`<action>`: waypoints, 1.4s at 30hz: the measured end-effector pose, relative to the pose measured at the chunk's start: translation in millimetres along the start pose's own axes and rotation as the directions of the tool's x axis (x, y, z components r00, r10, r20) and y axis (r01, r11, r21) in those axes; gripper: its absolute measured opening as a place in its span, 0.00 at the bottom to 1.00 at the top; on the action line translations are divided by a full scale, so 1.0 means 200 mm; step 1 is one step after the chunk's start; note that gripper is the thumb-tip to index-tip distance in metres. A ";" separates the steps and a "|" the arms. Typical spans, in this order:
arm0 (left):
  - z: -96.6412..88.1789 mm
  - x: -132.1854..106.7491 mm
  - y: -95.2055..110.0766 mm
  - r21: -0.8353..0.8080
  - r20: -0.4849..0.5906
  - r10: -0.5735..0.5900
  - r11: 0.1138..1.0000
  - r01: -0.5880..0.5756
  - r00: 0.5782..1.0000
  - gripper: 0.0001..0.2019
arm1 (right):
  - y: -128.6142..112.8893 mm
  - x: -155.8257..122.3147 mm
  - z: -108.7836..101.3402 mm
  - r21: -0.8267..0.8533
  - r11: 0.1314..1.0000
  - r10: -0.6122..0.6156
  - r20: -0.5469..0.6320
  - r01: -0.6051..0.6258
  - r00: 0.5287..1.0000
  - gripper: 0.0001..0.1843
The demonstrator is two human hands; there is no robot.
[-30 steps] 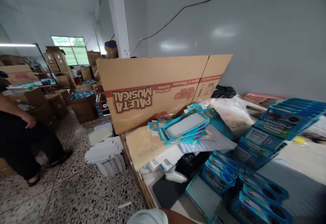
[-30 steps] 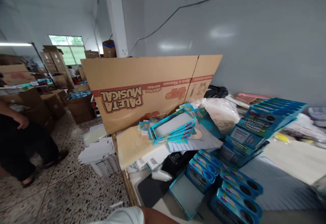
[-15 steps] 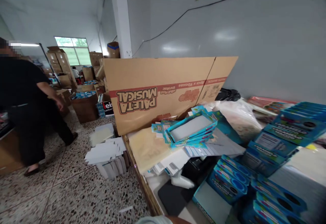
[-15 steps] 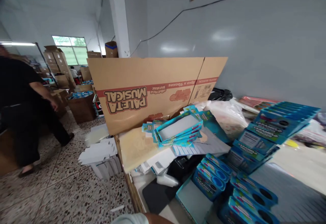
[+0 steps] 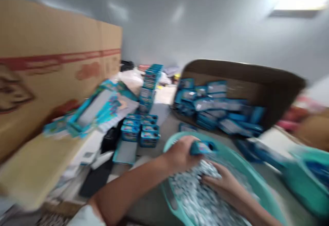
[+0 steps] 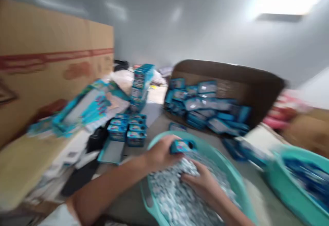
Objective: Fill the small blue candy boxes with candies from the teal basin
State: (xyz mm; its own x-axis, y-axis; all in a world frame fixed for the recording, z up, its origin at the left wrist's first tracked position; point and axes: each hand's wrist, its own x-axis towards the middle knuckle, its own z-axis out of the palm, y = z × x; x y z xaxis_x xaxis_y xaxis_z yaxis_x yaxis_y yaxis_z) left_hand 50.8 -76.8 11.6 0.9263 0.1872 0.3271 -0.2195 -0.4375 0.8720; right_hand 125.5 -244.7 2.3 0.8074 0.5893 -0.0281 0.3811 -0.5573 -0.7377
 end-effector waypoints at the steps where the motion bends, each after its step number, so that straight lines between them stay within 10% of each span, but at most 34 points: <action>1: -0.01 -0.02 -0.01 -0.035 -0.005 0.018 0.999 -0.018 1.000 0.16 | 0.00 -0.05 -0.03 0.087 0.992 0.094 -0.003 -0.093 0.996 0.19; 6: -0.05 -0.05 -0.06 -0.109 -0.013 0.015 0.994 -0.016 1.000 0.13 | -0.06 -0.05 -0.05 0.376 0.917 0.149 -0.008 -0.135 0.989 0.16; 20: -0.05 -0.08 -0.03 -0.094 0.020 -0.016 0.995 0.018 1.000 0.14 | -0.25 0.00 -0.26 0.457 0.884 0.017 -0.242 0.098 0.970 0.20; 29: -0.05 -0.07 -0.01 -0.079 0.015 -0.010 0.997 0.011 1.000 0.12 | -0.48 0.09 -0.21 0.605 0.724 -0.011 -0.471 0.332 0.882 0.14; 42: -0.05 -0.08 0.00 -0.078 0.049 0.019 0.997 -0.015 0.999 0.15 | -0.46 0.14 -0.10 0.830 0.485 0.135 -0.384 0.277 0.913 0.23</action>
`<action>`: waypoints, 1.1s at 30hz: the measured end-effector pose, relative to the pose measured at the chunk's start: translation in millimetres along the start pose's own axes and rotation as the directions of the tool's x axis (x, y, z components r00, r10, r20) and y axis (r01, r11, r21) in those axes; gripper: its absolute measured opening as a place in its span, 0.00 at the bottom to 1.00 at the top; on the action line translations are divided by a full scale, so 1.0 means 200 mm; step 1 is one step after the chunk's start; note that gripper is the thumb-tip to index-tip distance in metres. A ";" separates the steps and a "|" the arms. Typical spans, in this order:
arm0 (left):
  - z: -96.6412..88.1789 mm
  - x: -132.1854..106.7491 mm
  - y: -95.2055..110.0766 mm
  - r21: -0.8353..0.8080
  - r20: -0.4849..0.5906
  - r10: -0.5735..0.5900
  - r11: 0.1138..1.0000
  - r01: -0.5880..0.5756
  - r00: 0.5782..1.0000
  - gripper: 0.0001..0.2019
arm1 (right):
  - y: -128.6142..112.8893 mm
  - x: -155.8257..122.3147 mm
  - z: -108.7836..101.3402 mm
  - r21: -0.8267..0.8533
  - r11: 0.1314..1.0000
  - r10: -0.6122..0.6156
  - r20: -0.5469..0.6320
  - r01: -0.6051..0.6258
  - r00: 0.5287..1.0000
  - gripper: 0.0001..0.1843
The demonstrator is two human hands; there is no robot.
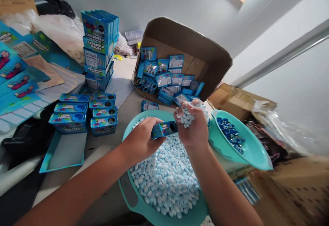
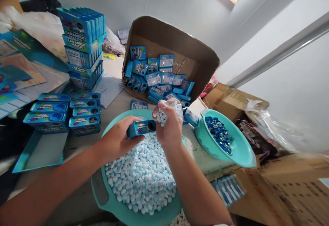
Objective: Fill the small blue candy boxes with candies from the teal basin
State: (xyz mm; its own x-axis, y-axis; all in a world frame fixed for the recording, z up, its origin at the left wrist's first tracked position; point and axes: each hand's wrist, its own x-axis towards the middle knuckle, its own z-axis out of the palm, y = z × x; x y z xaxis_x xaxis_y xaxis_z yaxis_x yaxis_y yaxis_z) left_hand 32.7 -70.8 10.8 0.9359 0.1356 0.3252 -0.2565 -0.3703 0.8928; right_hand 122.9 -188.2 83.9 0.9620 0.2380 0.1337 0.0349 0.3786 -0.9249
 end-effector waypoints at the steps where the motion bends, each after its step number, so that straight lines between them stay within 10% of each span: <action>1: 0.00 0.00 0.00 -0.003 0.003 0.004 1.000 -0.004 1.000 0.15 | 0.00 0.00 -0.01 0.001 1.000 -0.004 0.017 0.004 1.000 0.23; 33: -0.02 -0.02 0.02 -0.023 0.045 0.080 0.997 -0.079 0.996 0.12 | 0.01 -0.03 -0.05 0.093 0.995 -0.047 0.104 0.038 0.993 0.18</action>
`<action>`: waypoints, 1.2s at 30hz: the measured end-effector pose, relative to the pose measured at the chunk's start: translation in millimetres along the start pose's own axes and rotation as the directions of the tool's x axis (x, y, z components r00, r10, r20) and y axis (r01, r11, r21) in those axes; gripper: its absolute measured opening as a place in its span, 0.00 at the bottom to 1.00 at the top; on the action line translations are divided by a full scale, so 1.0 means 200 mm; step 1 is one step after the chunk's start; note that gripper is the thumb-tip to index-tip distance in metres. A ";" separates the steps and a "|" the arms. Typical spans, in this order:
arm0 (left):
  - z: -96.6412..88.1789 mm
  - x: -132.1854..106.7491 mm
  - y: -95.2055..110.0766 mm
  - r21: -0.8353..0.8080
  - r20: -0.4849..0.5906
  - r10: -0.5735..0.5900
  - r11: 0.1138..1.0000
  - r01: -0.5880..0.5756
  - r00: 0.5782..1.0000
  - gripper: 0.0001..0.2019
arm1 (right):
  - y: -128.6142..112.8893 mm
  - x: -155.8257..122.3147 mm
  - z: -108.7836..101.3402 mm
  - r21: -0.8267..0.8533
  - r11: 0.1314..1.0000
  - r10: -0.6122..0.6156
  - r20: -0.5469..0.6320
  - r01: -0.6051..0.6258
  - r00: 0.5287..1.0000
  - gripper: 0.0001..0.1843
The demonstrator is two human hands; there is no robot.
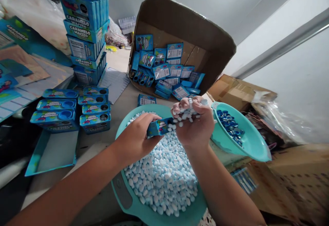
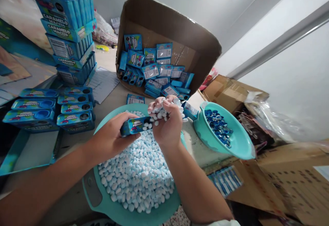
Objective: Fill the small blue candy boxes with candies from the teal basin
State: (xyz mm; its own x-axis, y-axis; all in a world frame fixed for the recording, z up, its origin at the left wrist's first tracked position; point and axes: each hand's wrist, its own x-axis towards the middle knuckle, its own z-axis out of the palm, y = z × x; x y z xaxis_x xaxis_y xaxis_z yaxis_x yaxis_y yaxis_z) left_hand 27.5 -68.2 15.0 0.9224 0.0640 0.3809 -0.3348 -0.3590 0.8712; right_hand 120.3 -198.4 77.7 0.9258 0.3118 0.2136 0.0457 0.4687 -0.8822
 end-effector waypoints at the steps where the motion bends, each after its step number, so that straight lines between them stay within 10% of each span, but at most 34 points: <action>1: 0.00 0.00 0.00 0.000 -0.001 0.002 1.000 -0.002 1.000 0.13 | 0.00 0.00 0.00 -0.004 1.000 -0.005 0.006 0.005 1.000 0.18; 36: 0.01 0.01 0.00 0.002 -0.008 0.022 1.000 -0.022 1.000 0.13 | 0.00 0.00 -0.02 -0.019 0.997 -0.069 0.158 0.073 0.985 0.14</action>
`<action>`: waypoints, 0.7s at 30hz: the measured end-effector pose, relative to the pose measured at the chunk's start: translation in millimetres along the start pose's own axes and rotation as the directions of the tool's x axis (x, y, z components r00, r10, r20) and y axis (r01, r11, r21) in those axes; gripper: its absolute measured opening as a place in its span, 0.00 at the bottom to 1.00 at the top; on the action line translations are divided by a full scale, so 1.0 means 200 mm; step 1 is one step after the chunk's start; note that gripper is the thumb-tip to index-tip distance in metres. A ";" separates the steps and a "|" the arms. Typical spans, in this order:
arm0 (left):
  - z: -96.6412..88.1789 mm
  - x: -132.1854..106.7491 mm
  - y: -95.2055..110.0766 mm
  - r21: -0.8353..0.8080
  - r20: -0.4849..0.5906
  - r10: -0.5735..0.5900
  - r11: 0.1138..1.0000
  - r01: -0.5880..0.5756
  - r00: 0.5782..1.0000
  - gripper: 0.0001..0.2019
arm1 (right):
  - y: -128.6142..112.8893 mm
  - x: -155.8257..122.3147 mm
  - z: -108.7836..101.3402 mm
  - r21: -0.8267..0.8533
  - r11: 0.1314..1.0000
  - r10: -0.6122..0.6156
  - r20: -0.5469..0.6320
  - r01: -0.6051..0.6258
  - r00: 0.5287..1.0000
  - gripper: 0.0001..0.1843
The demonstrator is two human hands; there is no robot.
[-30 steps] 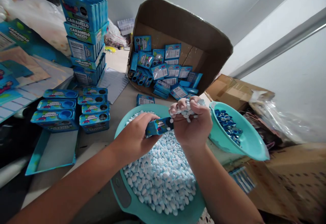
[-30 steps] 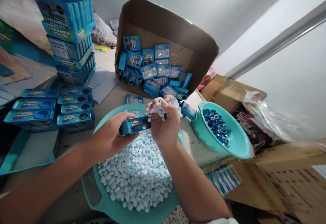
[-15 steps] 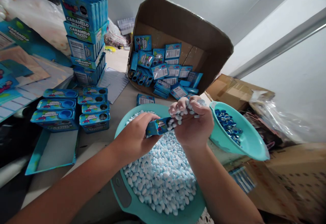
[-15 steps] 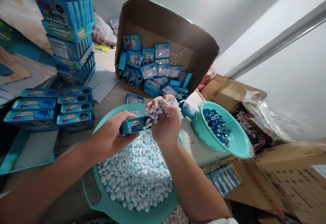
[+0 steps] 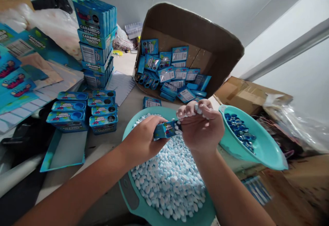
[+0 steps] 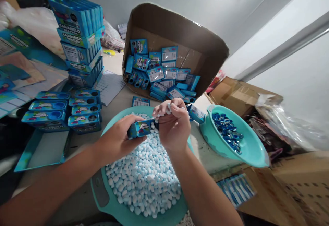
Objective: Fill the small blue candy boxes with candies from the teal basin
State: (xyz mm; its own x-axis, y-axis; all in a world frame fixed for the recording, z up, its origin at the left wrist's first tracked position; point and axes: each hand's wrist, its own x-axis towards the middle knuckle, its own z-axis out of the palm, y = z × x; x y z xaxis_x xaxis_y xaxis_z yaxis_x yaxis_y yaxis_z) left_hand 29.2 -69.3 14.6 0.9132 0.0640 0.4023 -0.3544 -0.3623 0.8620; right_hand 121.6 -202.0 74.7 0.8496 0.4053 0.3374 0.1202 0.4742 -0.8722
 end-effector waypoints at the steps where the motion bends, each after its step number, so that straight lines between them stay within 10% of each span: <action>1: 0.00 0.00 0.00 0.002 0.003 -0.002 1.000 0.002 1.000 0.12 | 0.00 0.00 0.00 0.008 1.000 0.000 0.004 0.000 1.000 0.14; 21: -0.01 0.00 0.00 0.003 0.010 -0.007 1.000 0.007 1.000 0.13 | -0.02 0.00 0.01 -0.101 0.995 -0.025 -0.001 0.025 1.000 0.20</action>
State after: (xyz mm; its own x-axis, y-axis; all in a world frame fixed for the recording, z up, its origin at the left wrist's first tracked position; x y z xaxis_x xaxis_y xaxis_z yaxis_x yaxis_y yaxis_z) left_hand 28.4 -68.0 15.0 0.9175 0.0576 0.3935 -0.3476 -0.3646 0.8639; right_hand 120.2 -202.1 78.4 0.8465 0.3928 0.3593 0.1926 0.4032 -0.8946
